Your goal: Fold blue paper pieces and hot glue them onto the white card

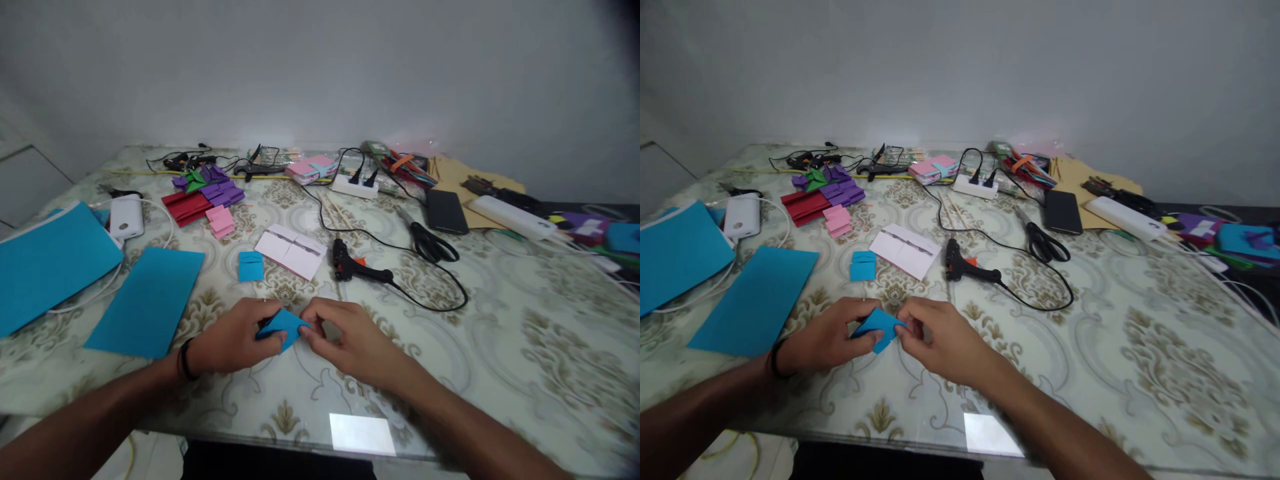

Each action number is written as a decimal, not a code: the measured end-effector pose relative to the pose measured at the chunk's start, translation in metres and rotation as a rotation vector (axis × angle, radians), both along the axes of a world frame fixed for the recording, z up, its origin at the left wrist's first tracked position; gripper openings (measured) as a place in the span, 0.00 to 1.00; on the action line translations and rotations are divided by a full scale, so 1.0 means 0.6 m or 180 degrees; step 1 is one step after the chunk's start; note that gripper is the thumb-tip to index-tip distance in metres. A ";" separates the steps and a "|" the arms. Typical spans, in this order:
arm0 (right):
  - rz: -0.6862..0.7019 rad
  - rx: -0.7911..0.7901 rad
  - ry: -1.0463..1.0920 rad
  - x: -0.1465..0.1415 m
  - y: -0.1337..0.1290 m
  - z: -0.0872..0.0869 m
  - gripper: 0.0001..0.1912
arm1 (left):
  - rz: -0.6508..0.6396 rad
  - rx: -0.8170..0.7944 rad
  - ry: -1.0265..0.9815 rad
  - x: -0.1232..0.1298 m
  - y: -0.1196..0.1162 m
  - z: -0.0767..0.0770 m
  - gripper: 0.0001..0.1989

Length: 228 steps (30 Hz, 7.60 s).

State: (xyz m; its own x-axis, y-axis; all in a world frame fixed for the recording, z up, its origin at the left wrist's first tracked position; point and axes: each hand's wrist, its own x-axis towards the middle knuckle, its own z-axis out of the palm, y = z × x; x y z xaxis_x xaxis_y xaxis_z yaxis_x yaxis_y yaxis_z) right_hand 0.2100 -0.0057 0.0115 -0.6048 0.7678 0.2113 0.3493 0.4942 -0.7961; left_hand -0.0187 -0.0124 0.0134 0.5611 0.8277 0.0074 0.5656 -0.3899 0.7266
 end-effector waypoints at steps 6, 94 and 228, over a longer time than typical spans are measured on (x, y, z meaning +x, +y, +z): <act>0.0079 0.0038 -0.0016 -0.002 -0.003 -0.001 0.06 | -0.0041 0.0054 0.0032 0.000 -0.001 -0.005 0.11; -0.0456 0.0081 0.0338 -0.010 0.006 -0.014 0.06 | -0.0102 0.0164 -0.0277 -0.026 0.035 -0.001 0.15; -0.0106 -0.0430 -0.0496 0.006 0.014 -0.018 0.09 | 0.0526 -0.0375 -0.0367 -0.007 0.016 0.003 0.14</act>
